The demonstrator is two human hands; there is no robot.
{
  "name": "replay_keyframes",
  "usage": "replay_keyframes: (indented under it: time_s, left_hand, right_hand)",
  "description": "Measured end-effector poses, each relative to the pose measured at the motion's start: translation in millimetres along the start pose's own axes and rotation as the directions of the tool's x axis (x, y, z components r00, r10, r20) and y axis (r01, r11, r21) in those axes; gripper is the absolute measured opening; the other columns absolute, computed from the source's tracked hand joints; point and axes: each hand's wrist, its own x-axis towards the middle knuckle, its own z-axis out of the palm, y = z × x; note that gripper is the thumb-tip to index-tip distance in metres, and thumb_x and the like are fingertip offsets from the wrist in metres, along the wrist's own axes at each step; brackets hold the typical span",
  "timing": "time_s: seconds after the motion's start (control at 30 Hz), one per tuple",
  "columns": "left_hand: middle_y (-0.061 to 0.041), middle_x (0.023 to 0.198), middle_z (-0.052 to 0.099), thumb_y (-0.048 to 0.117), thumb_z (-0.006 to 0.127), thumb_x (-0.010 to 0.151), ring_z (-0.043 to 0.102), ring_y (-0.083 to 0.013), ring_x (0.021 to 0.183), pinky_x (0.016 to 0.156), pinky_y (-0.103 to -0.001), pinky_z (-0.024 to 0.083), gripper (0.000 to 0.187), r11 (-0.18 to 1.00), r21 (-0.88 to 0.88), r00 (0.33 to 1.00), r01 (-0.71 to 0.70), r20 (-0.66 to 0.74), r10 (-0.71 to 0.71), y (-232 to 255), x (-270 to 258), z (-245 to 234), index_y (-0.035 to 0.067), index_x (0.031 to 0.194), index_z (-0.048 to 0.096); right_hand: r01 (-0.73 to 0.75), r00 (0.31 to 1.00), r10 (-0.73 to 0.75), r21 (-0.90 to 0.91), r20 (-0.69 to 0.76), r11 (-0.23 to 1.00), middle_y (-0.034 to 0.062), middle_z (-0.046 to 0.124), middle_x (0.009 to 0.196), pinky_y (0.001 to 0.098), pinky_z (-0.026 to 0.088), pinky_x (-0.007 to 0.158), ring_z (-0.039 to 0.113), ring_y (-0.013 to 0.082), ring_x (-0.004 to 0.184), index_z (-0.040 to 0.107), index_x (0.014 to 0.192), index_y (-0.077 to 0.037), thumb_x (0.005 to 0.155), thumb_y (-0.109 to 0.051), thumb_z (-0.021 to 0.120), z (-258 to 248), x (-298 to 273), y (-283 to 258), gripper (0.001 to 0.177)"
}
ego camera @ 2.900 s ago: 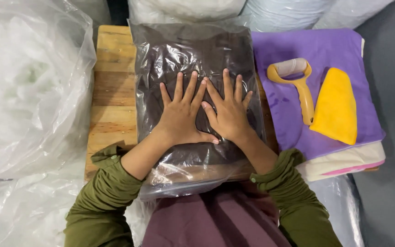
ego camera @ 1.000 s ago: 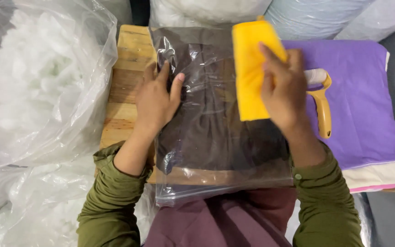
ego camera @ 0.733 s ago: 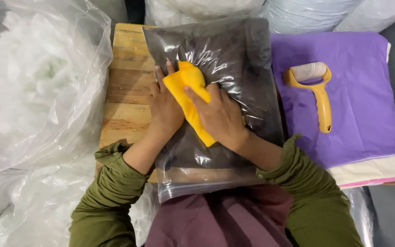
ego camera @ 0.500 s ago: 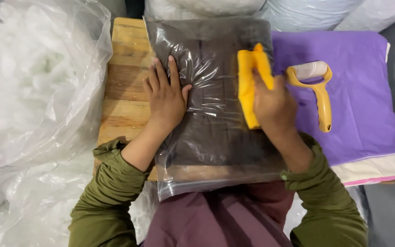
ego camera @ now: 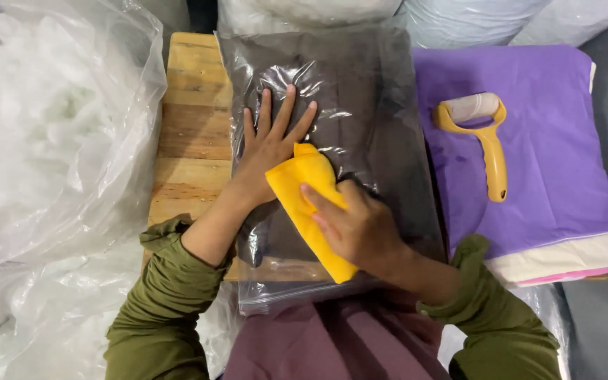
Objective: Stuffing a pillowcase with fiberfill, zipping it shut, cleaning it with a lint roller, and placing it in a plastic bag.
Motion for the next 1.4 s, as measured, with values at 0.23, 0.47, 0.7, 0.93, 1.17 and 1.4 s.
replay_keyframes:
  time_s: [0.23, 0.47, 0.7, 0.93, 1.17, 1.4]
  left_hand:
    - [-0.011, 0.175, -0.001, 0.056, 0.035, 0.108, -0.006, -0.0476, 0.156, 0.118, -0.077, 0.005, 0.07, 0.991, 0.118, 0.992, 0.066, 0.102, -0.078, -13, 2, 17, 0.03, 0.169, 0.015]
    - [-0.011, 0.175, 0.002, 0.074, 0.043, 0.097, -0.002, -0.0475, 0.157, 0.116, -0.079, 0.005, 0.088, 0.994, 0.106, 0.994, 0.036, 0.099, -0.047, -12, 0, 9, 0.028, 0.169, 0.019]
    - [-0.029, 0.167, 0.021, 0.082, 0.073, 0.074, 0.011, -0.0602, 0.151, 0.109, -0.085, 0.014, 0.122, 0.984, -0.163, 0.988, 0.073, -0.12, -0.093, 20, -5, -23, 0.005, 0.161, 0.036]
    - [-0.029, 0.169, 0.005, 0.1, 0.065, 0.058, -0.002, -0.0571, 0.152, 0.112, -0.081, -0.006, 0.152, 0.973, 0.125, 0.931, 0.194, 0.289, -0.223, 0, 0, 7, 0.005, 0.165, 0.012]
    - [-0.03, 0.167, -0.02, 0.091, 0.076, 0.057, -0.019, -0.054, 0.151, 0.112, -0.079, -0.005, 0.159, 0.954, 0.157, 0.886, 0.254, 0.359, -0.295, 5, 5, -23, 0.008, 0.167, -0.002]
    - [-0.021, 0.164, -0.033, 0.103, 0.065, 0.058, -0.031, -0.0463, 0.148, 0.113, -0.08, -0.004, 0.161, 0.931, 0.313, 0.858, 0.19, 0.408, -0.312, 3, 7, -13, 0.017, 0.164, -0.02]
  right_hand:
    - [-0.007, 0.999, 0.023, -0.492, 0.027, 0.871, -0.0002, 0.047, 0.089, 0.0308, 0.051, 0.054, 0.059, 0.0197, 0.069, 0.058, 0.15, -0.039, 0.1, -0.04, 0.053, 0, -24, 39, 0.051]
    - [-0.339, 0.898, 0.431, -0.491, 0.085, 0.803, 0.0129, 0.058, 0.097, 0.0448, 0.059, 0.072, 0.071, 0.0357, 0.09, 0.062, 0.154, -0.027, 0.107, -0.03, 0.058, -53, -58, 95, 0.047]
    - [-0.202, 0.978, 0.208, -0.12, 0.035, 0.972, 0.0135, 0.06, 0.098, 0.0437, 0.055, 0.08, 0.067, 0.0386, 0.095, 0.068, 0.149, -0.025, 0.11, -0.028, 0.055, -90, -2, 107, 0.042]
    - [0.465, 0.877, -0.47, -0.066, -0.096, 0.883, 0.0062, 0.052, 0.082, 0.0327, 0.055, 0.059, 0.063, 0.0246, 0.068, 0.07, 0.136, -0.028, 0.102, -0.034, 0.063, 27, 126, 64, 0.035]
    - [0.275, 0.957, -0.289, -0.286, -0.008, 0.918, 0.0042, 0.049, 0.089, 0.0307, 0.056, 0.06, 0.065, 0.0253, 0.077, 0.063, 0.143, -0.035, 0.104, -0.038, 0.057, 65, 124, 98, 0.04]
    - [-0.199, 0.964, 0.253, -0.42, 0.077, 0.885, 0.0134, 0.056, 0.088, 0.0524, 0.051, 0.046, 0.062, 0.0413, 0.059, 0.063, 0.146, -0.031, 0.104, -0.033, 0.068, 69, 113, 183, 0.042]
